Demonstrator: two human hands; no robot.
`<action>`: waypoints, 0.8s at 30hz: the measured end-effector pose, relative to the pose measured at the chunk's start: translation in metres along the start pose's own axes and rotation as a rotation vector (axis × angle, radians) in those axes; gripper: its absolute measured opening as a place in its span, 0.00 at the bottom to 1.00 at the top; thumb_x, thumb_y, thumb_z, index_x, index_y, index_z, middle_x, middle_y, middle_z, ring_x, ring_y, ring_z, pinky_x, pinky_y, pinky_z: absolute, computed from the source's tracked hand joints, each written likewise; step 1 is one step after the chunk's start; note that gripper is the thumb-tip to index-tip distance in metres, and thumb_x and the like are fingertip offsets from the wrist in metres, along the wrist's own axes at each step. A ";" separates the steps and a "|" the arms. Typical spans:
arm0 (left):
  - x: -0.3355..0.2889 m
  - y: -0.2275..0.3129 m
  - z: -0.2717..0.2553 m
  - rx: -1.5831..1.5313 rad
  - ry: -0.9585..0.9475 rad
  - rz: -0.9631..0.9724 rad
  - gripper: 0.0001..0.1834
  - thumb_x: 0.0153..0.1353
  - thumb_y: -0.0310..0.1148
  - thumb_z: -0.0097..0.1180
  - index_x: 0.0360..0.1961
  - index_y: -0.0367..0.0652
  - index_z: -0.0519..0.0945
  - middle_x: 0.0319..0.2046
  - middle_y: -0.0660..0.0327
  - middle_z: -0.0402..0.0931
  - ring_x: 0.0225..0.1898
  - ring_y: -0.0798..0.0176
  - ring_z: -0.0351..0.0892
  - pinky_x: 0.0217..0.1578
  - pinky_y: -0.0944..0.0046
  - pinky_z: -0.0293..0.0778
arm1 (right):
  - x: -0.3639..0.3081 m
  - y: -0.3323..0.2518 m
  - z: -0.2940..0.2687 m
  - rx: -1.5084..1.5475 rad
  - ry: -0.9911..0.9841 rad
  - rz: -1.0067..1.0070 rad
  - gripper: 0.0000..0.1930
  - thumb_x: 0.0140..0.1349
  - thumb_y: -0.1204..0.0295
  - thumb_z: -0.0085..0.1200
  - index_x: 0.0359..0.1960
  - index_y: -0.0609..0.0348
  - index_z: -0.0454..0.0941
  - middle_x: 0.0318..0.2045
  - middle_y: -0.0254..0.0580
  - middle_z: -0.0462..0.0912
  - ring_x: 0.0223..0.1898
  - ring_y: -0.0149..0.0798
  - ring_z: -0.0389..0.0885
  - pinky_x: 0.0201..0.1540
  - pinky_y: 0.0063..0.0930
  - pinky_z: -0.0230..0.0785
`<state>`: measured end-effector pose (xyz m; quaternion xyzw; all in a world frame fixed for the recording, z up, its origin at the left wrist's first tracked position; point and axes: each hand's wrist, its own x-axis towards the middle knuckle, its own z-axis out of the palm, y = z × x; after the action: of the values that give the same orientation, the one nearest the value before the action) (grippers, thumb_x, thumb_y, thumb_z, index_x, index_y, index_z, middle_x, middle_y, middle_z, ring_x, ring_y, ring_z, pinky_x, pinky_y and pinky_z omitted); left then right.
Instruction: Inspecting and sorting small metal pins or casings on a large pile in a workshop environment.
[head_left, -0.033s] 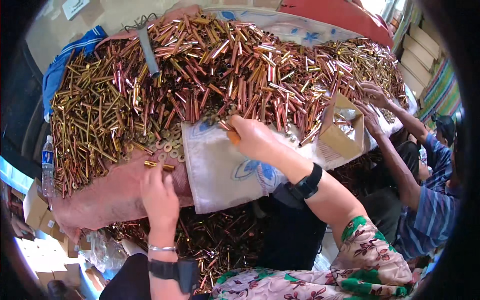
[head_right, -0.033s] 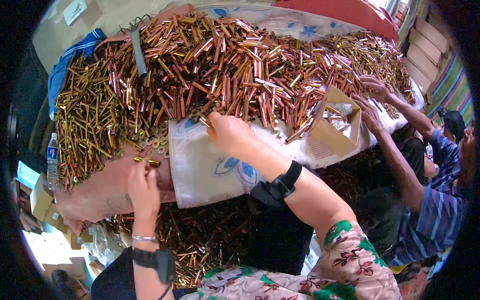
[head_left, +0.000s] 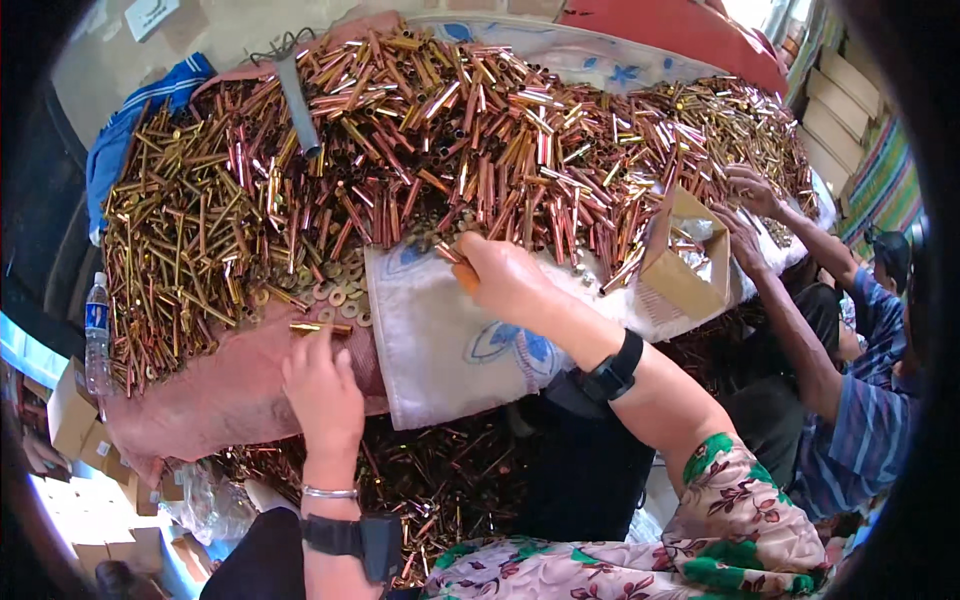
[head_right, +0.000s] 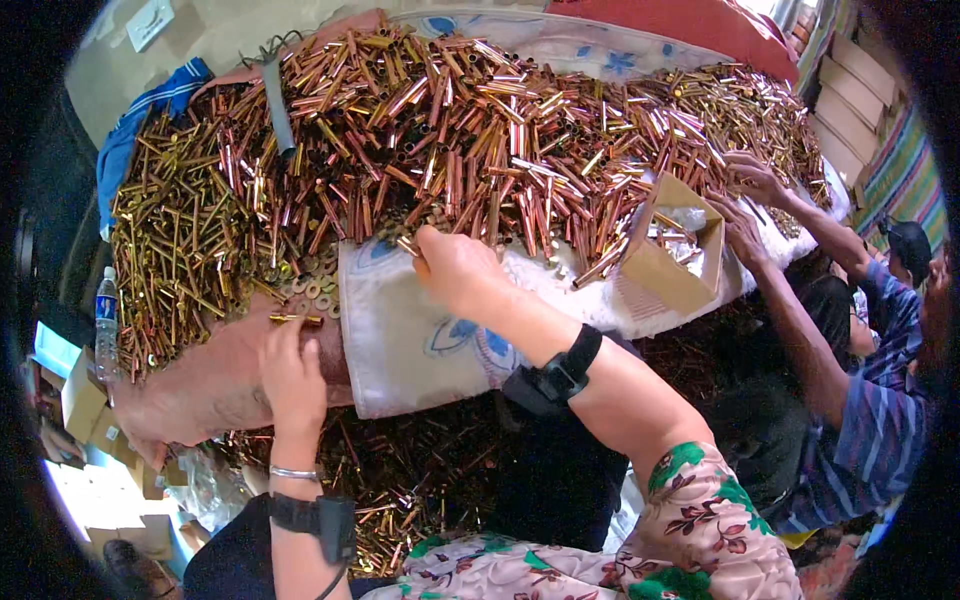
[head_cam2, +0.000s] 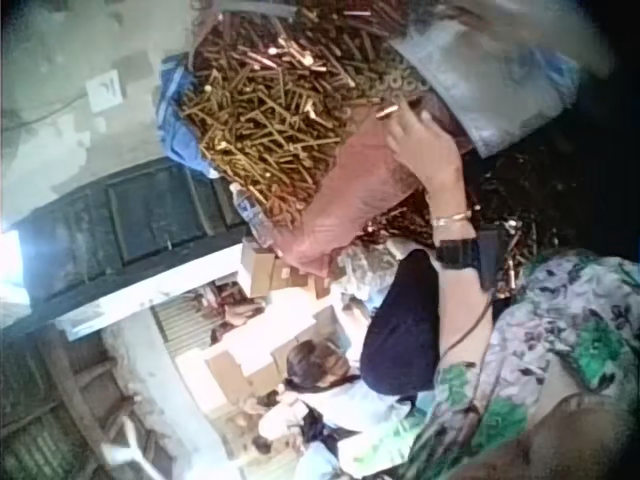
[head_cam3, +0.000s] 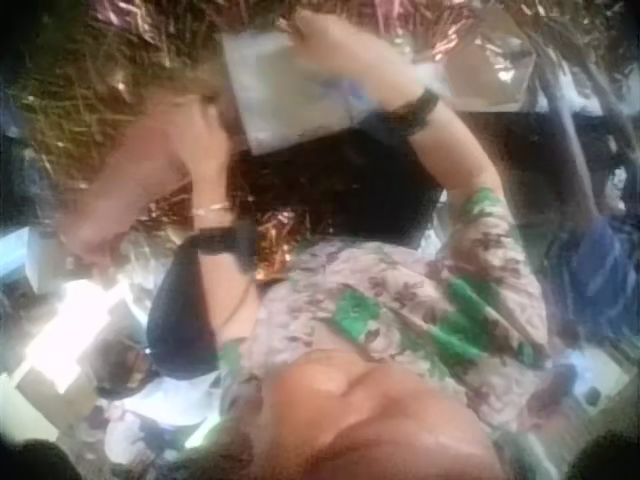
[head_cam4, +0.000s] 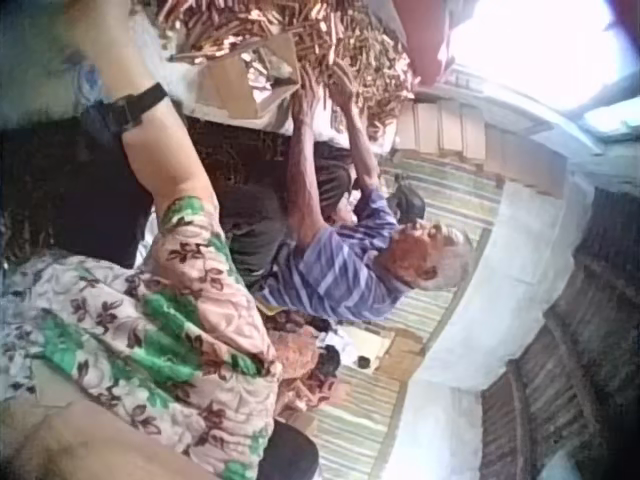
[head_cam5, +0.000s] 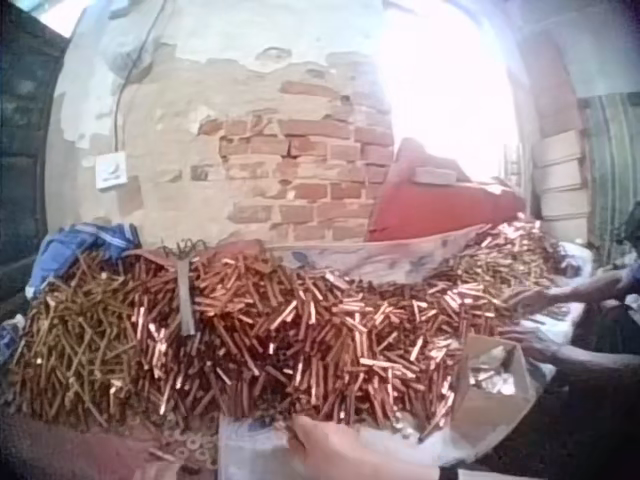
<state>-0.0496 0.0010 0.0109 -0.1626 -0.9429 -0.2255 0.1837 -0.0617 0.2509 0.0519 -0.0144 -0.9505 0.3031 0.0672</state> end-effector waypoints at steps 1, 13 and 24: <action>0.001 0.005 0.004 0.000 0.001 0.002 0.19 0.56 0.28 0.50 0.51 0.41 0.71 0.47 0.52 0.69 0.48 0.49 0.66 0.49 0.51 0.63 | -0.002 -0.003 0.002 -0.035 0.003 0.015 0.08 0.56 0.70 0.49 0.32 0.62 0.68 0.28 0.57 0.77 0.34 0.60 0.75 0.35 0.47 0.66; 0.025 -0.001 0.008 0.081 -0.034 -0.161 0.13 0.55 0.28 0.51 0.43 0.40 0.73 0.44 0.55 0.72 0.48 0.49 0.65 0.47 0.48 0.61 | 0.007 -0.009 0.023 0.194 0.015 -0.042 0.11 0.57 0.66 0.51 0.37 0.59 0.71 0.27 0.57 0.77 0.33 0.59 0.76 0.35 0.46 0.67; 0.080 -0.049 0.015 0.072 0.262 -0.100 0.12 0.55 0.25 0.48 0.41 0.38 0.73 0.41 0.54 0.73 0.46 0.49 0.67 0.48 0.51 0.61 | 0.009 -0.014 0.029 0.095 -0.032 -0.106 0.11 0.57 0.66 0.50 0.35 0.61 0.69 0.25 0.58 0.77 0.32 0.60 0.75 0.34 0.48 0.66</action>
<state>-0.1433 -0.0153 0.0146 -0.0779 -0.9252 -0.2198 0.2994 -0.0745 0.2235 0.0373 0.0440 -0.9354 0.3440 0.0688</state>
